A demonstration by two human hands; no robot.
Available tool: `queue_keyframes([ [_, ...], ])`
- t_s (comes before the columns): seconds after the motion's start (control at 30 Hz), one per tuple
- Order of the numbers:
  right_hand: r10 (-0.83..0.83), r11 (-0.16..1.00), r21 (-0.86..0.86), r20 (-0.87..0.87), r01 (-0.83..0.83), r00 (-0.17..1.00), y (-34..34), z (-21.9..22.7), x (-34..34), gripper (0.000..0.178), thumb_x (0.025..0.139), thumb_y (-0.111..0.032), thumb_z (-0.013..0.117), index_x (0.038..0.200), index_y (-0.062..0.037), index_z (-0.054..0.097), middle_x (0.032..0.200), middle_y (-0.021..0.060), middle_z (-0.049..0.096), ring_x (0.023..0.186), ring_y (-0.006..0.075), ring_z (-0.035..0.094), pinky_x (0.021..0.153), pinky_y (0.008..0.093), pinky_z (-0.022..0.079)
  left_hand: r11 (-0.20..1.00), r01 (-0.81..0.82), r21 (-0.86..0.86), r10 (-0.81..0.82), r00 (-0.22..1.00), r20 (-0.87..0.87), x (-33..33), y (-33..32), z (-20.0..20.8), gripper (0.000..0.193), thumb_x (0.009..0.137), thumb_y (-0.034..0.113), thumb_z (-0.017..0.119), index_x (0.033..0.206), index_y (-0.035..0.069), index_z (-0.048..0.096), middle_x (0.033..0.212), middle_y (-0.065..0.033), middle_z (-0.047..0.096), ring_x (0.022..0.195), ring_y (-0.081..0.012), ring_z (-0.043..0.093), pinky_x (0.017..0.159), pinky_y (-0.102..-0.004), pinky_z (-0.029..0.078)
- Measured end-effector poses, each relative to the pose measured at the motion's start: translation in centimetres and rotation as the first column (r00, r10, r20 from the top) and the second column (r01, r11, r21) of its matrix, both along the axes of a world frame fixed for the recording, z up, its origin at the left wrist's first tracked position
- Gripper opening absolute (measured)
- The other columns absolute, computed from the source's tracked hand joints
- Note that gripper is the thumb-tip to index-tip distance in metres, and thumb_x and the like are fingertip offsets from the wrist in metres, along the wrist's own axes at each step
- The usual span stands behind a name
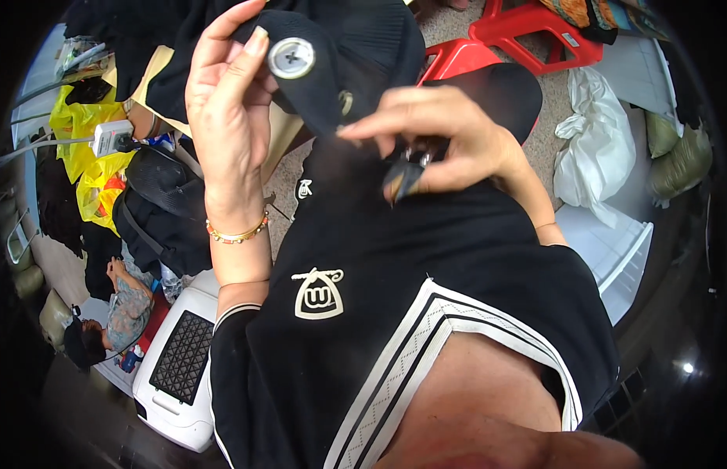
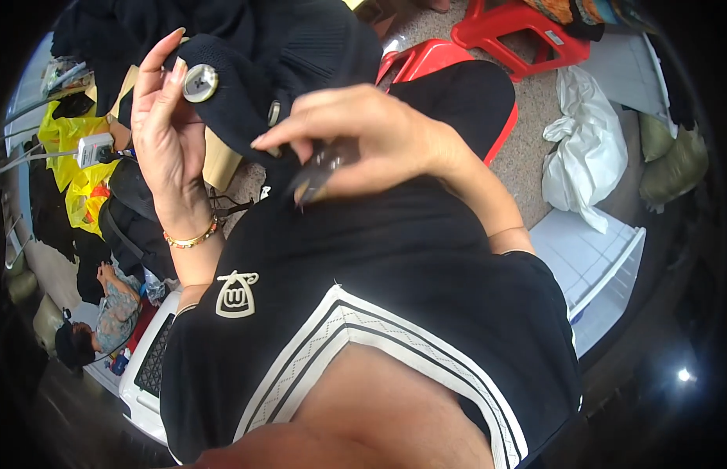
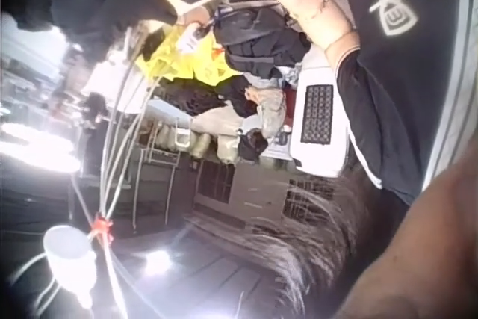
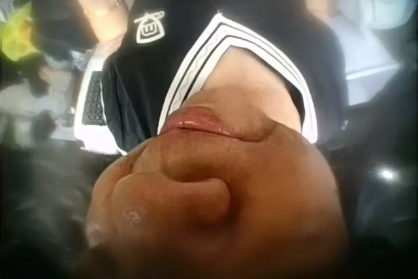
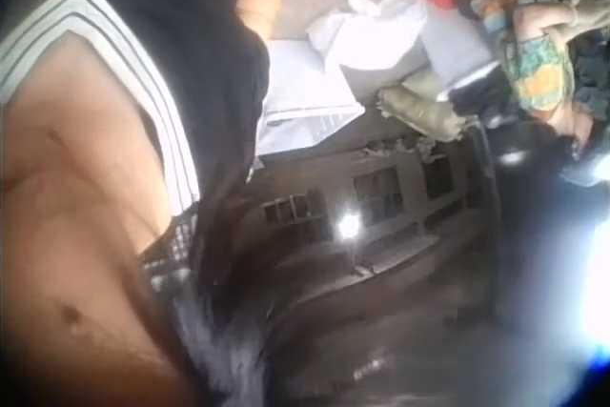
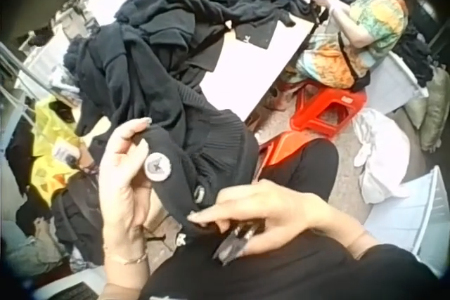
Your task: Trimming loose threads from black garments using a pair of thread snips.
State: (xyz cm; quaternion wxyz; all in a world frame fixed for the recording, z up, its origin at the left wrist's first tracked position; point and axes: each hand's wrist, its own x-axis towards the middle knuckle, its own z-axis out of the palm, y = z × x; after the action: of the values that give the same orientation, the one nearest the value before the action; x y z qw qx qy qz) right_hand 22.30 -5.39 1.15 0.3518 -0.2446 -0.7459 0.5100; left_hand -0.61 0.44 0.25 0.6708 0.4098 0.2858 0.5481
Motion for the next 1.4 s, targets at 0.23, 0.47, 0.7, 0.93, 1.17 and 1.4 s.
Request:
queue_keyframes([
  [0.23, -0.420, 0.886, 0.189, -0.062, 0.423, 0.906, 4.1, -3.1, -1.6, 0.042, 0.068, -0.010, 0.082, 0.109, -0.0101, 0.070, 0.077, -0.0030, 0.056, 0.055, 0.0037, 0.038, 0.048, 0.0201, 0.032, 0.965, 0.146, -0.218, -0.135, 0.989, 0.065, -1.6, 0.3, -2.6, 0.037, 0.096, 0.007, 0.049, 0.132, -0.002, 0.045, 0.105, -0.0087, 0.063, 0.097, -0.0118, 0.062, 0.086, -0.0246, 0.051],
  [0.47, -0.242, 0.969, -0.038, 0.017, 0.242, 0.970, 4.2, -5.8, -3.6, 0.023, 0.076, 0.000, 0.072, 0.098, 0.0025, 0.064, 0.088, 0.0025, 0.059, 0.073, 0.0034, 0.055, 0.060, 0.0182, 0.045, 0.985, 0.128, -0.117, -0.133, 0.991, -0.033, -1.4, -2.2, -2.0, 0.060, 0.086, -0.003, 0.062, 0.139, 0.001, 0.034, 0.089, -0.0029, 0.053, 0.082, -0.0083, 0.056, 0.073, -0.0203, 0.049],
  [0.7, -0.311, 0.801, -0.579, -0.187, 0.151, 0.932, 3.5, -5.8, -4.4, 0.015, 0.084, 0.000, 0.066, 0.098, 0.0041, 0.064, 0.085, 0.0018, 0.066, 0.075, 0.0023, 0.058, 0.065, 0.0169, 0.048, 0.922, -0.074, 0.379, 0.288, 0.787, -0.546, -1.3, -5.3, -1.1, 0.079, 0.066, -0.002, 0.081, 0.135, 0.004, 0.042, 0.125, -0.0122, 0.040, 0.093, -0.0156, 0.059, 0.079, -0.0262, 0.054],
  [0.93, -0.385, 0.820, -0.494, -0.100, 0.289, 0.918, 3.4, -3.1, -5.1, 0.015, 0.084, -0.005, 0.067, 0.096, 0.0035, 0.067, 0.083, 0.0013, 0.065, 0.069, 0.0034, 0.057, 0.059, 0.0167, 0.046, 0.714, -0.003, 0.700, 0.592, 0.537, -0.601, -1.0, -5.3, -1.1, 0.042, 0.068, 0.003, 0.081, 0.108, 0.004, 0.066, 0.111, -0.0102, 0.058, 0.093, -0.0172, 0.060, 0.069, -0.0256, 0.056],
  [1.17, -0.317, 0.671, -0.742, -0.284, 0.002, 0.905, 4.0, -3.4, -4.4, 0.022, 0.090, -0.013, 0.061, 0.105, 0.0014, 0.064, 0.068, -0.0037, 0.055, 0.044, 0.0012, 0.038, 0.042, 0.0167, 0.025, 0.854, -0.082, 0.514, 0.416, 0.701, -0.580, -1.5, -4.8, -1.8, 0.032, 0.081, -0.004, 0.067, 0.112, -0.002, 0.065, 0.107, -0.0103, 0.062, 0.093, -0.0152, 0.062, 0.079, -0.0248, 0.052],
  [1.4, -0.321, 0.678, -0.735, -0.304, -0.006, 0.897, 4.1, -3.3, -4.1, 0.019, 0.090, -0.014, 0.062, 0.103, -0.0004, 0.065, 0.070, -0.0053, 0.056, 0.045, 0.0011, 0.037, 0.042, 0.0168, 0.024, 0.883, -0.164, 0.440, 0.377, 0.807, -0.454, -1.1, -4.2, -3.3, 0.019, 0.088, -0.002, 0.061, 0.107, -0.005, 0.066, 0.099, -0.0098, 0.064, 0.086, -0.0129, 0.061, 0.078, -0.0218, 0.048],
])
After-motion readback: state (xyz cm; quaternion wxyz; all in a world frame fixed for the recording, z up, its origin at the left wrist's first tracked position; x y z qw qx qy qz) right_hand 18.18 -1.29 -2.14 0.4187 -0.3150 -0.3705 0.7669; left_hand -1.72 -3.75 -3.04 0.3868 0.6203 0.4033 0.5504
